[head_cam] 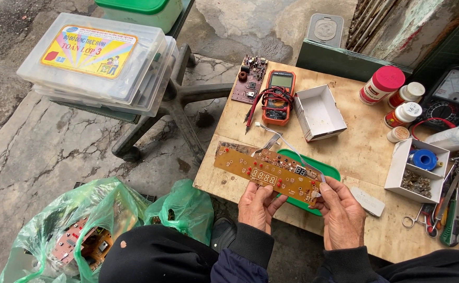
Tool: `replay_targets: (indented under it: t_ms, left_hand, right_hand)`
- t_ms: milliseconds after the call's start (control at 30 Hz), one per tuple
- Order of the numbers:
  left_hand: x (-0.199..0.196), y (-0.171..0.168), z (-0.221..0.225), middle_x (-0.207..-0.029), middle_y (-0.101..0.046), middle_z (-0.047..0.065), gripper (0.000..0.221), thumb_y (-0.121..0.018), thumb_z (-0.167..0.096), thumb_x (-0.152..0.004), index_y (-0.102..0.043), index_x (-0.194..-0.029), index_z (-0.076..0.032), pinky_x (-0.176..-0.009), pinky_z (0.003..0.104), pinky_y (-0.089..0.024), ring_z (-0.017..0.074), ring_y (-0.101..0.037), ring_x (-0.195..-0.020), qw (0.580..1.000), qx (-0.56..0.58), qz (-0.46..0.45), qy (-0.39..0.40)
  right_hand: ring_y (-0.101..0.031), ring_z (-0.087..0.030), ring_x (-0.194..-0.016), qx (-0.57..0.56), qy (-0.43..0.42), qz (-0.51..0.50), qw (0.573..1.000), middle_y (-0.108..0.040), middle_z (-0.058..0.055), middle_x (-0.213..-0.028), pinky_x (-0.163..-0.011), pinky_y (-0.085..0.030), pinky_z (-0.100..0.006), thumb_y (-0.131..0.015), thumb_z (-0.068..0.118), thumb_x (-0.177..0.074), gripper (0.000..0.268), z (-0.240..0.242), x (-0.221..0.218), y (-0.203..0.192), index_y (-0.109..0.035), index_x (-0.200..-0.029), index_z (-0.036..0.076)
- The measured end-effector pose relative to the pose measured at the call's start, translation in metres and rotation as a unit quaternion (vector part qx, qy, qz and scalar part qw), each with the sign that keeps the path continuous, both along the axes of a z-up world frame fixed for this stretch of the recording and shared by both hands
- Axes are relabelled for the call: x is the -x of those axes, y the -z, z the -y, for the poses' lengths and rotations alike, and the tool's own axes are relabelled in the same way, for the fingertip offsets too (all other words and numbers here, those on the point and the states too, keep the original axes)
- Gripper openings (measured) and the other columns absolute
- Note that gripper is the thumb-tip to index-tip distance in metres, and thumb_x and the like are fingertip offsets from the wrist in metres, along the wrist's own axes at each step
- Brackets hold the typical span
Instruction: The person is taking electronic circuit boards out of a plastic bag, inspecting them, and organizing them on a repair workbench.
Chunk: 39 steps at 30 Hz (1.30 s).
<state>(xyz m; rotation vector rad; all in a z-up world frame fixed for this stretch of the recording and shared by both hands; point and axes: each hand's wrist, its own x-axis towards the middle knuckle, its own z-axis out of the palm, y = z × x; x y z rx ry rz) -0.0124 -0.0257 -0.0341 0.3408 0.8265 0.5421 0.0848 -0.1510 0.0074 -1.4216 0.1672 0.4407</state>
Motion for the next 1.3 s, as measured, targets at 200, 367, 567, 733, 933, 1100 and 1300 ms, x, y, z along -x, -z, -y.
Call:
replay_targets:
  t_ms: [200, 367, 567, 733, 933, 1100, 1300]
  left_hand:
    - [0.001, 0.002, 0.003, -0.089, -0.053, 0.006, 0.060, -0.070, -0.003, -0.096, -0.053, -0.153, -0.002, -0.087, 0.044, -0.073, 0.0137, -0.061, -0.077, 1.000, 0.001, 0.015, -0.004]
    - [0.003, 0.006, 0.004, -0.076, -0.043, 0.000, 0.096, -0.071, -0.003, -0.095, -0.022, -0.177, -0.011, -0.086, 0.043, -0.074, 0.0103, -0.057, -0.070, 1.000, -0.007, 0.025, -0.011]
    - [0.003, 0.016, 0.005, -0.075, -0.043, -0.001, 0.095, -0.073, -0.005, -0.094, -0.025, -0.176, -0.010, -0.088, 0.046, -0.073, 0.0106, -0.057, -0.069, 1.000, -0.001, 0.016, -0.016]
    - [0.006, 0.024, 0.002, -0.102, -0.063, 0.015, 0.112, -0.075, -0.010, -0.096, 0.003, -0.177, -0.018, -0.100, 0.054, -0.071, 0.0287, -0.067, -0.091, 0.998, 0.045, -0.033, -0.039]
    - [0.006, 0.012, -0.001, -0.090, -0.061, 0.004, 0.080, -0.076, -0.010, -0.095, -0.034, -0.163, -0.012, -0.091, 0.049, -0.072, 0.0157, -0.067, -0.080, 0.999, -0.002, -0.007, -0.036]
    - [0.009, 0.016, -0.012, -0.089, -0.063, 0.005, 0.087, -0.077, -0.010, -0.093, -0.038, -0.171, -0.010, -0.088, 0.048, -0.072, 0.0140, -0.067, -0.077, 0.997, 0.007, -0.029, -0.064]
    - [0.017, -0.044, -0.033, -0.095, -0.068, 0.005, 0.030, -0.073, -0.005, -0.100, -0.061, -0.127, -0.011, -0.091, 0.047, -0.069, 0.0160, -0.071, -0.085, 0.995, -0.015, -0.010, -0.098]
  right_hand:
    - [-0.068, -0.019, -0.090, 0.005, 0.004, 0.011, 1.000, -0.077, -0.014, -0.117, -0.067, -0.056, -0.031, -0.071, 0.016, -0.105, 0.031, -0.001, 0.001, -0.003, -0.071, -0.132, 0.000]
    - [-0.067, -0.020, -0.099, 0.029, 0.005, 0.020, 0.999, -0.075, -0.013, -0.128, -0.075, -0.055, -0.031, -0.070, 0.016, -0.102, 0.039, -0.007, 0.006, -0.017, -0.069, -0.139, 0.003]
    - [-0.067, -0.020, -0.100, 0.026, 0.007, 0.014, 1.000, -0.074, -0.013, -0.130, -0.079, -0.056, -0.032, -0.072, 0.014, -0.099, 0.044, -0.008, 0.006, -0.018, -0.068, -0.142, 0.003]
    - [-0.072, -0.027, -0.108, -0.023, 0.005, 0.047, 0.999, -0.078, -0.027, -0.120, -0.086, -0.058, -0.035, -0.067, 0.000, -0.096, 0.056, -0.011, 0.006, -0.030, -0.058, -0.150, -0.001]
    - [-0.072, -0.025, -0.110, -0.032, 0.006, 0.028, 0.999, -0.078, -0.022, -0.121, -0.090, -0.054, -0.034, -0.070, 0.004, -0.094, 0.060, -0.007, 0.002, -0.029, -0.059, -0.153, 0.000]
    - [-0.069, -0.025, -0.098, -0.129, 0.015, -0.038, 0.991, -0.075, -0.021, -0.116, -0.091, -0.056, -0.032, -0.070, 0.001, -0.096, 0.059, 0.004, -0.013, -0.016, -0.057, -0.154, -0.003]
    - [-0.064, -0.022, -0.101, -0.253, 0.000, -0.164, 0.954, -0.072, -0.010, -0.114, -0.094, -0.056, -0.033, -0.074, 0.011, -0.095, 0.051, 0.025, -0.033, -0.064, -0.068, -0.145, 0.001]
